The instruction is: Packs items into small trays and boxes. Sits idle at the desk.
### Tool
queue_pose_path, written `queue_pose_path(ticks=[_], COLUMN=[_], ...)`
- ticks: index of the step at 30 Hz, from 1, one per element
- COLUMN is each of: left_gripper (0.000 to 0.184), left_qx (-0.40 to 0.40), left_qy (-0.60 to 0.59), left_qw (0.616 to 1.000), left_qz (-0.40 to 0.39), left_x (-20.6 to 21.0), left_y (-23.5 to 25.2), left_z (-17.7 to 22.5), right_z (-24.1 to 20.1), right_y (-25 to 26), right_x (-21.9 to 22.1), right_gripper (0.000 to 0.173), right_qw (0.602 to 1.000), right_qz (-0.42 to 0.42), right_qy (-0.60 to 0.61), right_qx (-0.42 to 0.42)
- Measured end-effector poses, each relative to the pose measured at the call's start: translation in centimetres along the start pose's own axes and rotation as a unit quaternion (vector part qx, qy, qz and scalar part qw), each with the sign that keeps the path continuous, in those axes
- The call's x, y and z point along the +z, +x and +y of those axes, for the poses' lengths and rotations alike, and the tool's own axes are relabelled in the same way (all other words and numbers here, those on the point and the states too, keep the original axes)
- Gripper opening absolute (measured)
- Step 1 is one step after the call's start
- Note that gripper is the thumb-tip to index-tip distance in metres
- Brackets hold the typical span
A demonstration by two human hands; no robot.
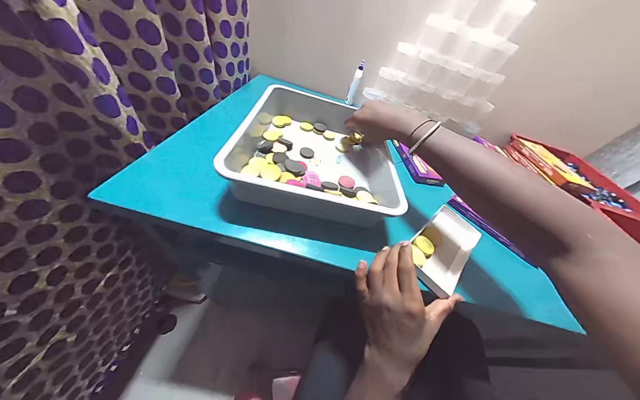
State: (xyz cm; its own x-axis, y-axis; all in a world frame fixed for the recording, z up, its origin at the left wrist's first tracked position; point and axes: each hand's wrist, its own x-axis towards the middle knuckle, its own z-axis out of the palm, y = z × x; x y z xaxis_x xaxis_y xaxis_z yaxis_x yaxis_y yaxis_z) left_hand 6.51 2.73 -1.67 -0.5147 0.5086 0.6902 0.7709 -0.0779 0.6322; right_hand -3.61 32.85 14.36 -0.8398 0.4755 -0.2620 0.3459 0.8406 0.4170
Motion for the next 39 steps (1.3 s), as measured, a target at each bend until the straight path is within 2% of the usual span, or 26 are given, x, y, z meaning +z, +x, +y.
queue_pose_path(ticks=[4, 9, 15, 19, 24, 31, 36, 39], left_gripper=[0.091, 0.096, 0.098, 0.098, 0.094, 0.093, 0.093, 0.092], left_qx=[-0.002, -0.016, -0.013, -0.01, -0.013, -0.009, -0.005, -0.003], left_qy=[0.001, -0.023, -0.02, -0.023, -0.023, -0.023, -0.02, -0.017], left_qw=[1.0, 1.0, 1.0, 1.0, 1.0, 1.0, 1.0, 1.0], left_qz=[0.002, 0.005, -0.002, -0.002, -0.001, 0.001, 0.001, -0.001], left_x=[0.0, 0.0, -0.3, -0.3, -0.2, -0.3, -0.3, -0.4], left_y=[-0.1, -0.2, 0.0, 0.0, 0.0, 0.0, 0.1, 0.1], left_z=[-0.2, -0.4, -0.8, -1.1, -1.1, -1.2, -1.4, -1.4], right_z=[0.0, -0.3, -0.3, -0.4, -0.6, 0.0, -0.1, -1.5], right_y=[1.8, 2.2, 2.9, 3.1, 3.0, 2.7, 4.3, 5.4], right_x=[0.8, 1.0, 0.4, -0.1, 0.3, 0.5, 0.0, 0.2], right_gripper=[0.011, 0.007, 0.014, 0.025, 0.017, 0.023, 0.024, 0.028], right_qw=[0.999, 0.998, 0.998, 1.0, 0.998, 0.995, 0.988, 0.992], right_qz=[-0.025, -0.033, -0.05, -0.01, -0.037, -0.008, 0.085, 0.062], right_qy=[-0.043, -0.045, -0.037, 0.008, 0.042, 0.086, 0.122, 0.112], right_qx=[-0.005, 0.015, 0.02, -0.014, -0.001, -0.04, -0.041, -0.023])
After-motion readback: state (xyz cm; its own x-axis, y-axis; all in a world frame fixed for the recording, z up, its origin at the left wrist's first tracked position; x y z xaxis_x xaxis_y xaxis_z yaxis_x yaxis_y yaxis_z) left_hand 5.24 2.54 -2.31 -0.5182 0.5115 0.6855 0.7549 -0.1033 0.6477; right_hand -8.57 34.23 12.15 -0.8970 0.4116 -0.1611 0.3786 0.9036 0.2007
